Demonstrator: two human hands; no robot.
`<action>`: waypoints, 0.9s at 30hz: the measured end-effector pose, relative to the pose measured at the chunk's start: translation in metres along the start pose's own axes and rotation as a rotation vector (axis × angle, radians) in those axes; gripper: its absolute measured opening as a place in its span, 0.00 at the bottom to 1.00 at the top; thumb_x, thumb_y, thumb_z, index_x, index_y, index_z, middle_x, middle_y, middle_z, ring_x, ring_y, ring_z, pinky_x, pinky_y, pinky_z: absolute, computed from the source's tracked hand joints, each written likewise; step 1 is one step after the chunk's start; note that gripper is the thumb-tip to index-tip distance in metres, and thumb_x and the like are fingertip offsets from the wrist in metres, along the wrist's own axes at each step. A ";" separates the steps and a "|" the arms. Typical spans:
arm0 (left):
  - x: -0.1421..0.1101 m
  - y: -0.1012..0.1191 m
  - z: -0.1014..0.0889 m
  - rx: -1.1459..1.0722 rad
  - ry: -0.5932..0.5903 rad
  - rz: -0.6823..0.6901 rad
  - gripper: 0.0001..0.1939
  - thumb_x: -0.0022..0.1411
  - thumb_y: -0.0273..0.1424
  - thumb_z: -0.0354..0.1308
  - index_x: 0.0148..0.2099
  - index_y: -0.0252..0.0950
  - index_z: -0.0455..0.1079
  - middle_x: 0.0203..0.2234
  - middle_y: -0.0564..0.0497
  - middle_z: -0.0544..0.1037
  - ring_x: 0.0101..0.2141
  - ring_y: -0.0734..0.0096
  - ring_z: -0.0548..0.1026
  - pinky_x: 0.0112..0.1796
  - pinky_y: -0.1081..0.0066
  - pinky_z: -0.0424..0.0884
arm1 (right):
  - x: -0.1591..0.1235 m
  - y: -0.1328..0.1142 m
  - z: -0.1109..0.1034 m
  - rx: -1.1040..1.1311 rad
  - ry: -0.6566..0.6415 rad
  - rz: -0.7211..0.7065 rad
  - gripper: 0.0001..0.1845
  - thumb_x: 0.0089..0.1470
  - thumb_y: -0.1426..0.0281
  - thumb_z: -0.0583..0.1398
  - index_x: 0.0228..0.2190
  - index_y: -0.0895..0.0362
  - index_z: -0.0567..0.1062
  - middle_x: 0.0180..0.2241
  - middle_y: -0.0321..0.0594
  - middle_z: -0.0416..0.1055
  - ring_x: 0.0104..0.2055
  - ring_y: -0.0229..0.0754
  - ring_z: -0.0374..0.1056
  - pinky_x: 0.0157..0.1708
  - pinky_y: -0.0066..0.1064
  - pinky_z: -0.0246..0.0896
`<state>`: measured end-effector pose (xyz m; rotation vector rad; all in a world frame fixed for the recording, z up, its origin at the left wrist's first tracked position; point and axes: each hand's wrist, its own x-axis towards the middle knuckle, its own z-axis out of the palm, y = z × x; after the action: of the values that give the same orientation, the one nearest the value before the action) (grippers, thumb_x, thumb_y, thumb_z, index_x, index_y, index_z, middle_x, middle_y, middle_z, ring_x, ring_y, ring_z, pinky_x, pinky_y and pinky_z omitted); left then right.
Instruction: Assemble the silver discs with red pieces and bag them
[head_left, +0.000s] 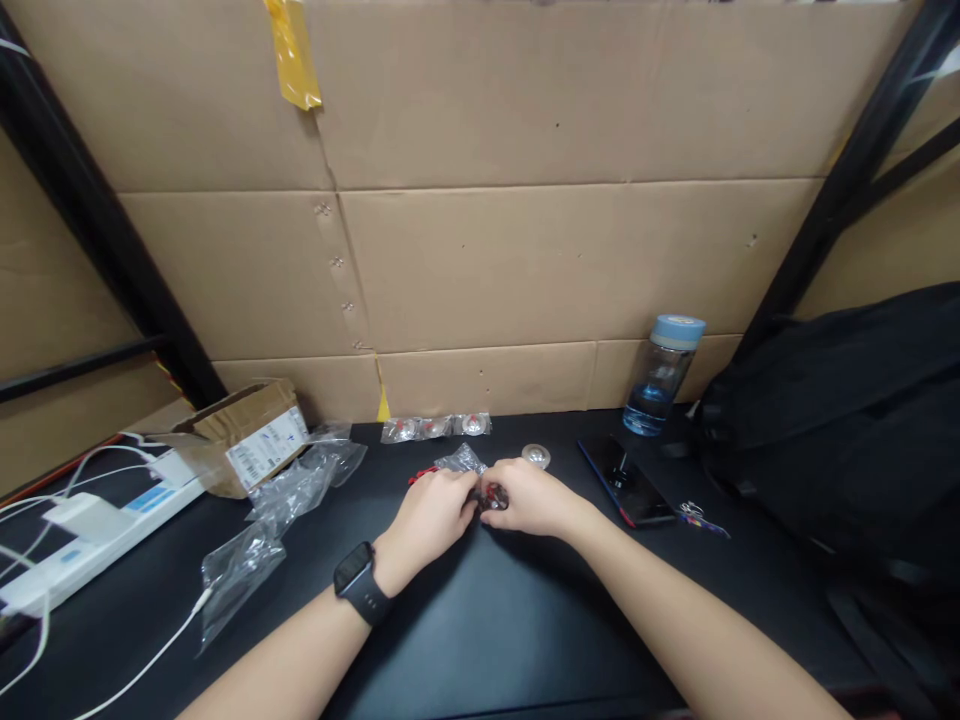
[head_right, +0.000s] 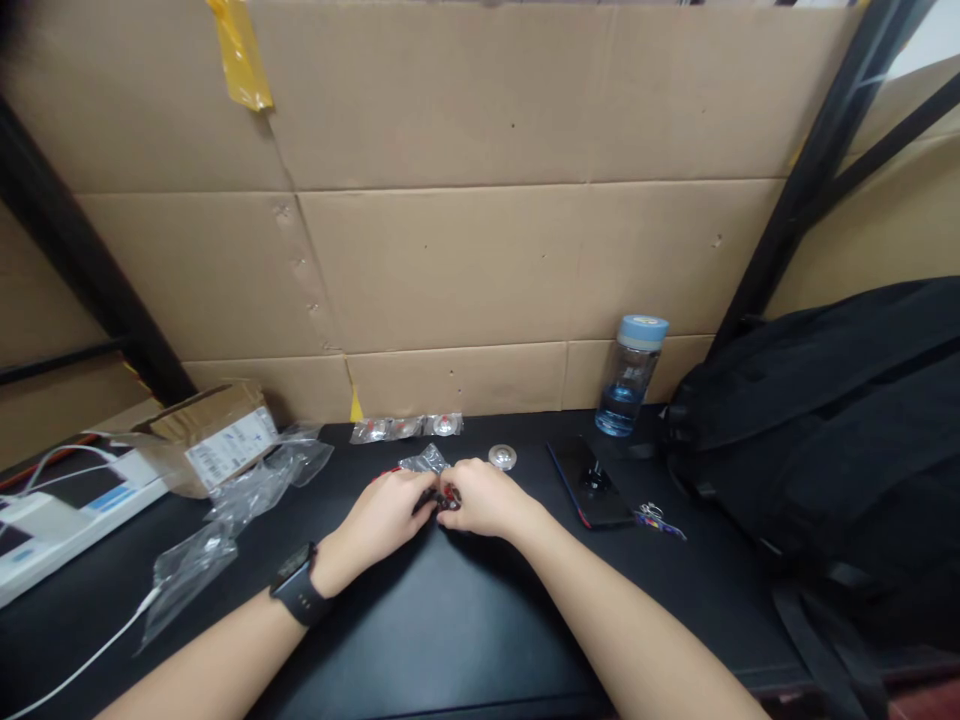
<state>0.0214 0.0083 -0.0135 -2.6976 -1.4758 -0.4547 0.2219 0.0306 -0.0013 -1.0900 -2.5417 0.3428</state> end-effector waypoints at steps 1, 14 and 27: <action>0.000 0.000 0.001 -0.007 0.000 0.000 0.03 0.64 0.26 0.56 0.40 0.39 0.70 0.37 0.47 0.80 0.40 0.58 0.79 0.40 0.65 0.71 | 0.000 0.000 0.001 -0.005 0.005 -0.001 0.08 0.47 0.68 0.67 0.30 0.57 0.76 0.31 0.39 0.74 0.34 0.42 0.70 0.34 0.28 0.57; 0.003 0.002 0.001 0.032 0.021 -0.011 0.08 0.70 0.27 0.51 0.40 0.38 0.71 0.34 0.45 0.80 0.37 0.58 0.79 0.43 0.62 0.71 | 0.002 -0.001 0.003 -0.080 0.037 0.054 0.09 0.48 0.66 0.67 0.30 0.57 0.75 0.31 0.41 0.73 0.33 0.43 0.69 0.34 0.29 0.56; 0.003 -0.002 0.004 0.032 0.011 -0.003 0.09 0.70 0.27 0.49 0.45 0.38 0.70 0.37 0.45 0.80 0.39 0.59 0.79 0.42 0.64 0.71 | 0.009 0.000 0.015 0.041 0.120 0.089 0.13 0.46 0.64 0.71 0.30 0.57 0.76 0.30 0.39 0.76 0.32 0.42 0.70 0.33 0.28 0.56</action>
<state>0.0220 0.0120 -0.0165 -2.6643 -1.4711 -0.4411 0.2102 0.0361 -0.0129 -1.1746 -2.3762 0.3409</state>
